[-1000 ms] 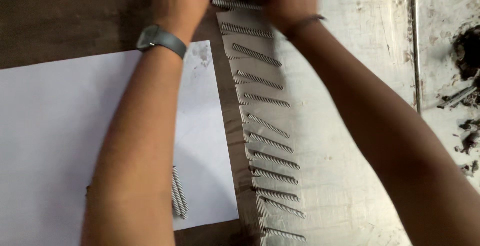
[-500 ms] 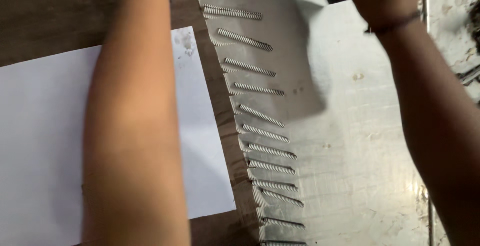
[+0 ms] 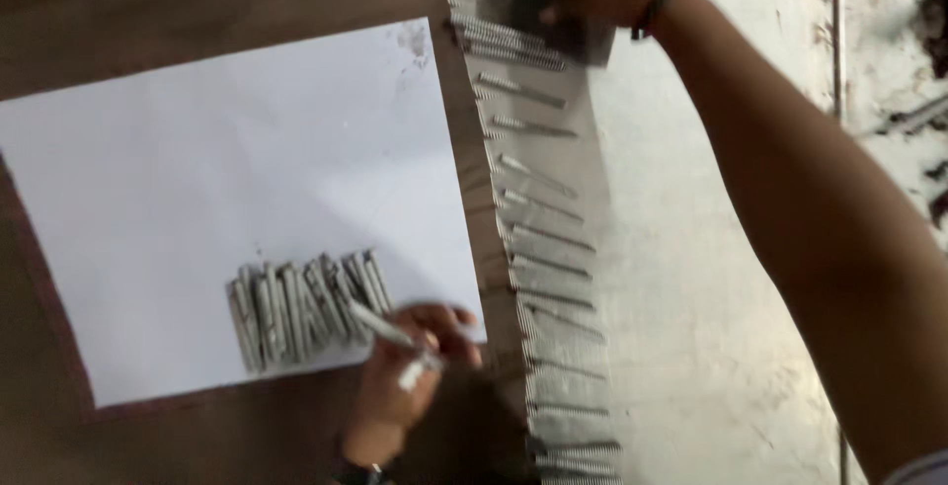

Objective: The person repeatedly sands small metal springs on a workbench using a sanding block, holding each spring with one hand while rubbing it back and forth. Finished springs are placed on a white sheet, and debris is periodically swept aside.

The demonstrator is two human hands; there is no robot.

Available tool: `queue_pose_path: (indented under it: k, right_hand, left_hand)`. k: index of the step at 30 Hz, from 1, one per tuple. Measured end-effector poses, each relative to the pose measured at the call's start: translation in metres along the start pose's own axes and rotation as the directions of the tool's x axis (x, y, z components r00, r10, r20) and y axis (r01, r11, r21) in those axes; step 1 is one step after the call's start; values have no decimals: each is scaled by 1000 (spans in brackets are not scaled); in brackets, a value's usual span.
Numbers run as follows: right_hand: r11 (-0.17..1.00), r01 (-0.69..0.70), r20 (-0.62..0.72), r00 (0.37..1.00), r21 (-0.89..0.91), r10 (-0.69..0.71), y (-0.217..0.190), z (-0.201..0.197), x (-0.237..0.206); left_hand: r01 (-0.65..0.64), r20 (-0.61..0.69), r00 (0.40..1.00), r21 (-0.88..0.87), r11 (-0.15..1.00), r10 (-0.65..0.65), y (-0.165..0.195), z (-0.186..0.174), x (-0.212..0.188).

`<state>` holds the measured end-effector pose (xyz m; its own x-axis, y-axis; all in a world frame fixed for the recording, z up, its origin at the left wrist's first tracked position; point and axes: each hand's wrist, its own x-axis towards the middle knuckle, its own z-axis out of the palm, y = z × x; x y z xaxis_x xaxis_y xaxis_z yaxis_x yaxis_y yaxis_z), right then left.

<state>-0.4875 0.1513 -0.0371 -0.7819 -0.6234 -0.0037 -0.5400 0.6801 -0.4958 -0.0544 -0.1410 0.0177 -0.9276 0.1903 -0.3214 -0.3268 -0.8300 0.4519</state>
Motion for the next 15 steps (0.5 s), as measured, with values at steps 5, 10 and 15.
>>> queue_pose_path:
  k: [5, 10, 15]
  right_hand:
    - [999, 40, 0, 999, 16, -40, -51, 29, -129]
    - [999, 33, 12, 999, 17, -33, -111, 59, -251]
    - [999, 18, 45, 999, 41, -20, -153, 97, -356]
  left_hand:
    - [381, -217, 917, 240, 893, -333, -59, 11, -107]
    - [574, -426, 802, 352, 739, -419, -113, 27, -173]
    - [501, -456, 786, 74, 862, -417, -174, 12, -216]
